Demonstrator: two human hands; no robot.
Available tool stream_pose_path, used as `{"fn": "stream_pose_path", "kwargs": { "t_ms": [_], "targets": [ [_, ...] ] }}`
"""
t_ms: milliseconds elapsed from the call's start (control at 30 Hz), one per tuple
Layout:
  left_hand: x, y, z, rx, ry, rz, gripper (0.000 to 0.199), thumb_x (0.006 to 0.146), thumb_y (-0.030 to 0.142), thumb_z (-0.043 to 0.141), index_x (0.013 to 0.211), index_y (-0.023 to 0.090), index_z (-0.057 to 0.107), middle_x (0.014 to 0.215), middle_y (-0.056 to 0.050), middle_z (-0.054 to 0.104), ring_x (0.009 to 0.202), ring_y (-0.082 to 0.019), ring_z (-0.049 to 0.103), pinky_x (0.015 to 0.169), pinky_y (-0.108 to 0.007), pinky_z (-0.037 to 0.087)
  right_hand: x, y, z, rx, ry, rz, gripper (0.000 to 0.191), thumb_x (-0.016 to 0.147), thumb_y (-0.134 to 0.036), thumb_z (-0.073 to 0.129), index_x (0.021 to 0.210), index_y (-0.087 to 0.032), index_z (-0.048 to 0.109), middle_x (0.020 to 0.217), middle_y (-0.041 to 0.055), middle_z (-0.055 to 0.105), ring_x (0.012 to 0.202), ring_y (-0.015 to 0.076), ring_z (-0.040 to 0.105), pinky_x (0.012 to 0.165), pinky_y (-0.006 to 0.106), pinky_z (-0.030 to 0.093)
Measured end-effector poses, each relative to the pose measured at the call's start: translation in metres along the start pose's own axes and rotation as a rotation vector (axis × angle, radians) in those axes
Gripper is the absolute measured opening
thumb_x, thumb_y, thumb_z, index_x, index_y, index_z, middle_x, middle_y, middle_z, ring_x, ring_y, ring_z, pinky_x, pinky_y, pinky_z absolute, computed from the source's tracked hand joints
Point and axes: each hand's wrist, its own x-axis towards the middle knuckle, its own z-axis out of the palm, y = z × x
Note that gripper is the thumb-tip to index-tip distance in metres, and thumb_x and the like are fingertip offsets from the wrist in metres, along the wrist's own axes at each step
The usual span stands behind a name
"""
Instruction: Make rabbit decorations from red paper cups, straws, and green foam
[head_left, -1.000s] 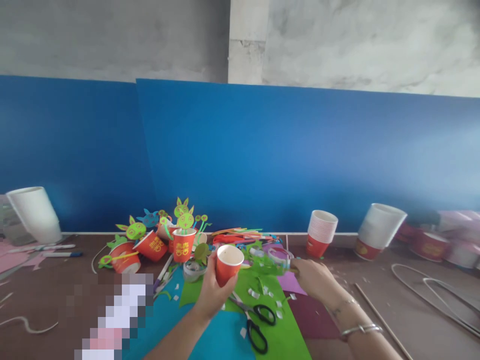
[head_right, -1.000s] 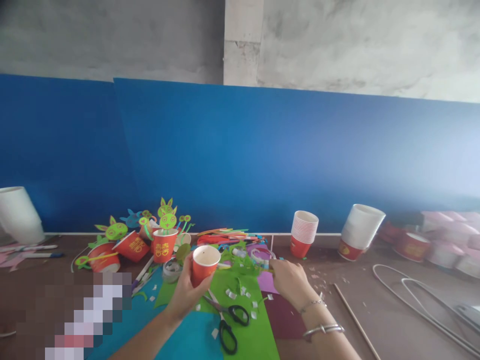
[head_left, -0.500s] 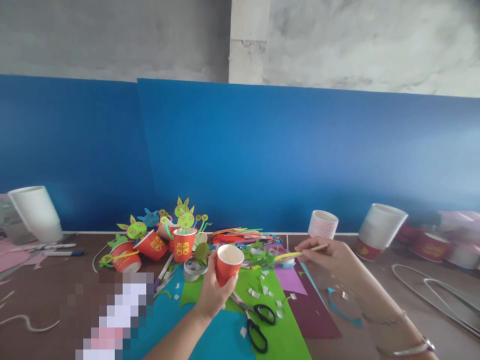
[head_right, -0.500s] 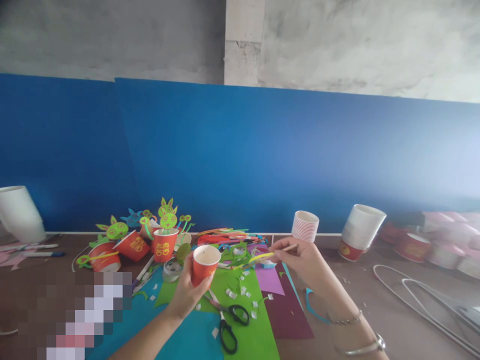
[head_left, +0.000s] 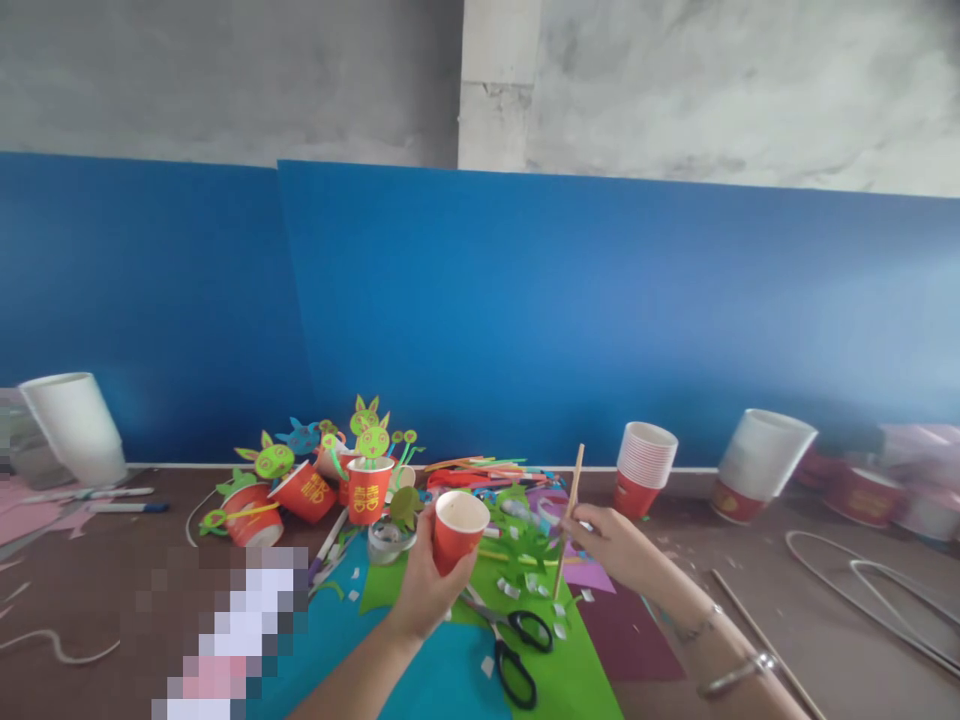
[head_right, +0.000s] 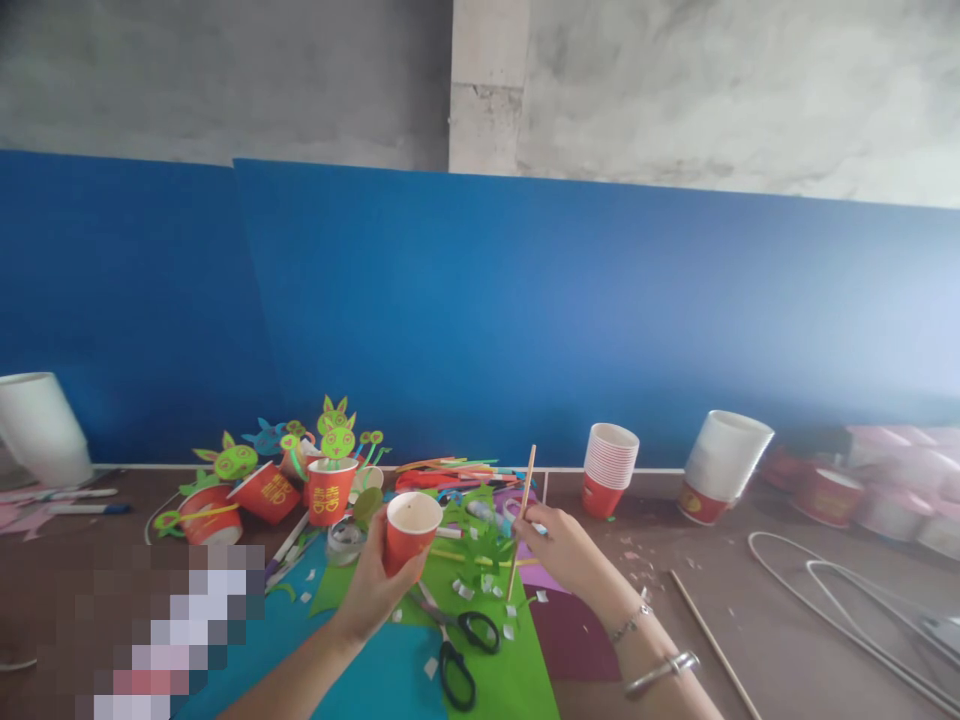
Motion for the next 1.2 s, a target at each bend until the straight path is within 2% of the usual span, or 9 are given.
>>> {"fn": "stream_pose_path", "kwargs": {
  "t_ms": [100,167,267,333,433,833,1067,1200],
  "targets": [
    [0.000,-0.002,-0.001,0.004,-0.027,0.026,0.059,0.074,0.030,0.065,0.125,0.019,0.038,0.117,-0.012,0.058,0.106,-0.025,0.058,0.095,-0.041,0.045,-0.004,-0.012,-0.001,0.028,0.116,-0.033,0.033,0.091,-0.040,0.038,0.070,-0.020,0.052,0.062,-0.0001,0.056,0.058,0.0146,0.051,0.056,0.026,0.038],
    [-0.001,-0.003,-0.002,0.016,-0.048,0.053,0.060,0.075,0.029,0.065,0.127,0.020,0.037,0.117,-0.011,0.058,0.105,-0.025,0.058,0.094,-0.041,0.046,-0.009,-0.024,-0.001,0.107,0.111,-0.055,0.031,0.093,-0.039,0.035,0.076,-0.020,0.052,0.068,0.0009,0.060,0.063,0.0149,0.054,0.059,0.025,0.041],
    [-0.002,-0.003,-0.002,-0.011,-0.067,0.081,0.061,0.075,0.027,0.064,0.129,0.022,0.037,0.114,-0.011,0.059,0.100,-0.025,0.060,0.091,-0.041,0.049,-0.019,-0.039,0.001,0.218,-0.136,-0.044,0.030,0.094,-0.039,0.034,0.078,-0.021,0.052,0.059,-0.0016,0.057,0.055,0.0138,0.053,0.053,0.024,0.041],
    [-0.002,-0.002,-0.001,-0.022,-0.069,0.098,0.061,0.075,0.025,0.064,0.129,0.022,0.037,0.115,-0.010,0.059,0.101,-0.025,0.060,0.091,-0.040,0.049,-0.024,-0.045,0.003,0.205,-0.310,-0.026,0.031,0.093,-0.038,0.038,0.077,-0.020,0.056,0.052,-0.0029,0.053,0.049,0.0128,0.049,0.048,0.024,0.038],
    [-0.002,0.000,0.000,-0.003,-0.073,0.116,0.060,0.075,0.023,0.063,0.129,0.022,0.038,0.118,-0.010,0.057,0.106,-0.025,0.058,0.095,-0.040,0.046,-0.027,-0.047,0.007,0.155,-0.422,-0.012,0.030,0.091,-0.036,0.041,0.076,-0.020,0.062,0.050,-0.0030,0.051,0.046,0.0120,0.047,0.048,0.024,0.037],
    [-0.003,0.004,0.001,0.041,-0.127,0.141,0.060,0.072,0.017,0.062,0.127,0.021,0.039,0.118,-0.012,0.056,0.109,-0.026,0.056,0.096,-0.042,0.045,-0.025,-0.035,0.020,0.242,-0.446,0.046,0.032,0.091,-0.035,0.039,0.076,-0.019,0.062,0.045,-0.0051,0.046,0.041,0.0093,0.041,0.047,0.022,0.034],
    [-0.008,0.000,0.003,0.093,-0.156,0.185,0.061,0.072,0.016,0.063,0.128,0.020,0.039,0.122,-0.012,0.056,0.112,-0.027,0.055,0.098,-0.042,0.044,-0.024,-0.045,0.027,0.293,-0.442,0.078,0.033,0.089,-0.036,0.041,0.070,-0.018,0.060,0.043,-0.0052,0.045,0.039,0.0100,0.041,0.048,0.023,0.036],
    [-0.008,-0.003,0.005,0.135,-0.140,0.168,0.062,0.074,0.017,0.062,0.130,0.020,0.036,0.125,-0.013,0.053,0.116,-0.027,0.052,0.100,-0.044,0.042,-0.024,-0.051,0.031,0.364,-0.432,0.130,0.036,0.089,-0.041,0.043,0.070,-0.017,0.061,0.041,-0.0043,0.046,0.036,0.0081,0.037,0.042,0.021,0.032]
  ]
}}
